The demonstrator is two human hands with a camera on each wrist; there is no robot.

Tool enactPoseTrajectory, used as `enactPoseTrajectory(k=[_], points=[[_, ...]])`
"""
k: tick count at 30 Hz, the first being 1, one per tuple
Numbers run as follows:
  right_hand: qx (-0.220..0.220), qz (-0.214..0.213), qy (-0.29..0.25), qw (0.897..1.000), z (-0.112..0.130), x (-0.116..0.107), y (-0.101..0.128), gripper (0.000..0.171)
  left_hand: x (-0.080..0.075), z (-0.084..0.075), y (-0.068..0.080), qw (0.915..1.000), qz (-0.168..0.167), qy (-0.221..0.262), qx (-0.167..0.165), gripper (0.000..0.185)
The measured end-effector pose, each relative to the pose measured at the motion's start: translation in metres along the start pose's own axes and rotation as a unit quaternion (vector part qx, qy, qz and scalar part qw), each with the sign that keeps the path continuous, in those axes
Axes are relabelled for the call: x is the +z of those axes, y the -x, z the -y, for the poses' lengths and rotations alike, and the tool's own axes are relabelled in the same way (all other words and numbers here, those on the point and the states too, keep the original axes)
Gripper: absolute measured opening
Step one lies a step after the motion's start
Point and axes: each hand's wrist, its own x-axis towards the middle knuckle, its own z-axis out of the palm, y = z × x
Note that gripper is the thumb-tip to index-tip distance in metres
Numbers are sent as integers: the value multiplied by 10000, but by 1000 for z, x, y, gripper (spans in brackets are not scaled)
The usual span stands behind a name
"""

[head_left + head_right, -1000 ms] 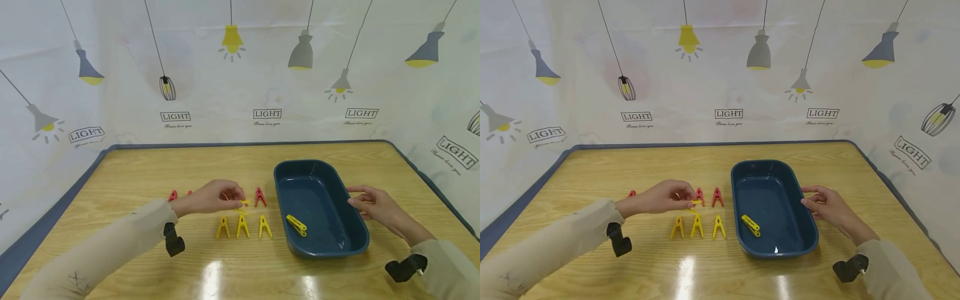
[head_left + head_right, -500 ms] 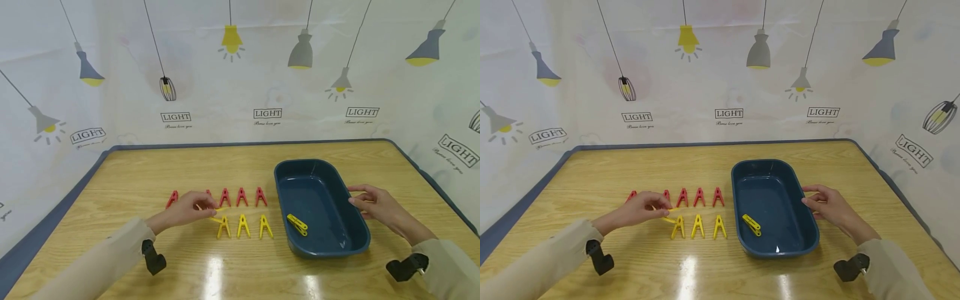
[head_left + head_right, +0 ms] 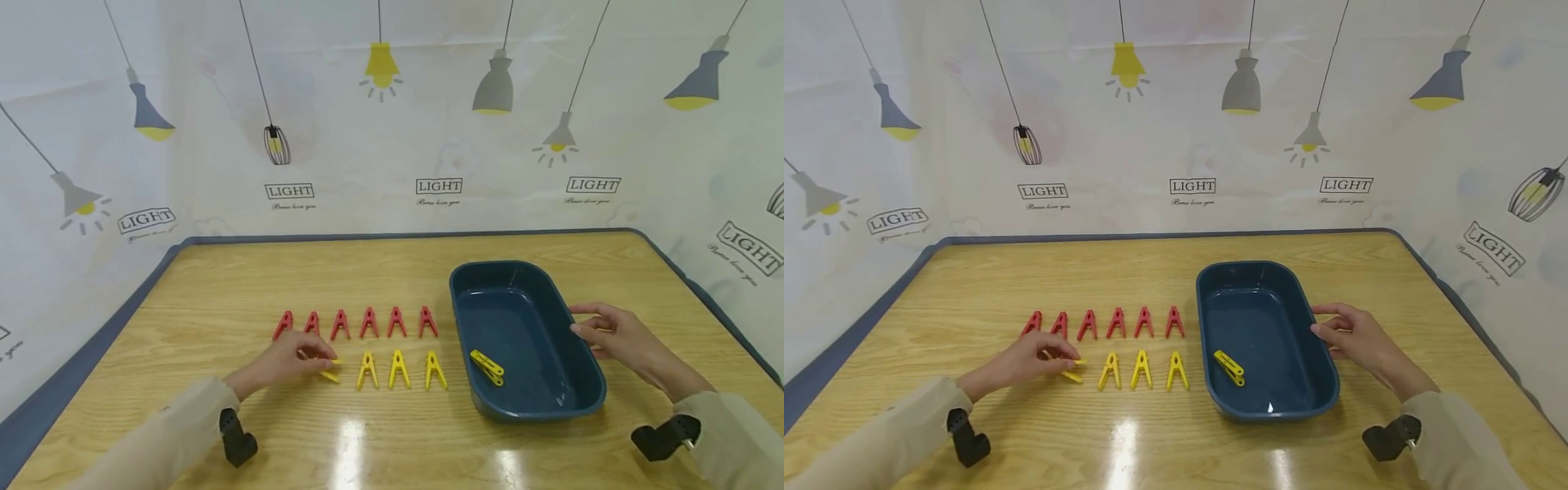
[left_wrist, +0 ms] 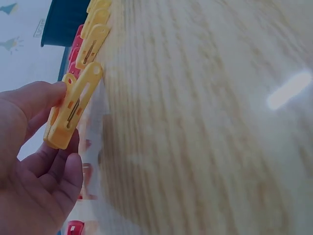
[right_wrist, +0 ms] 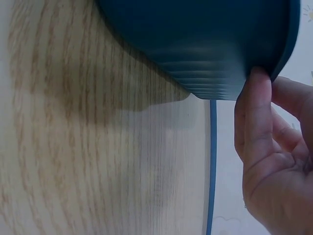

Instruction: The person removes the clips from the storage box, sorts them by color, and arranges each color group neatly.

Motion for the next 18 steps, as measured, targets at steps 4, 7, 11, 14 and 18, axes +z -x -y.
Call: enactPoseTrajectory(k=[4, 7, 11, 14, 18], points=[[12, 7, -18, 10000, 0, 0, -1, 54, 4, 2, 1, 9999, -88, -84, 9, 15], [27, 6, -19, 10000, 0, 0, -1, 54, 7, 1, 1, 9999, -62, -81, -88, 13], [19, -11, 16, 10000, 0, 0, 0, 54, 10, 1, 1, 9997, -82, -59, -207, 10], [13, -29, 37, 10000, 0, 0, 0, 54, 11, 2, 0, 9996, -138, -78, -223, 9], [24, -30, 15, 10000, 0, 1, 0, 54, 11, 2, 0, 9994, -248, -74, -249, 10]])
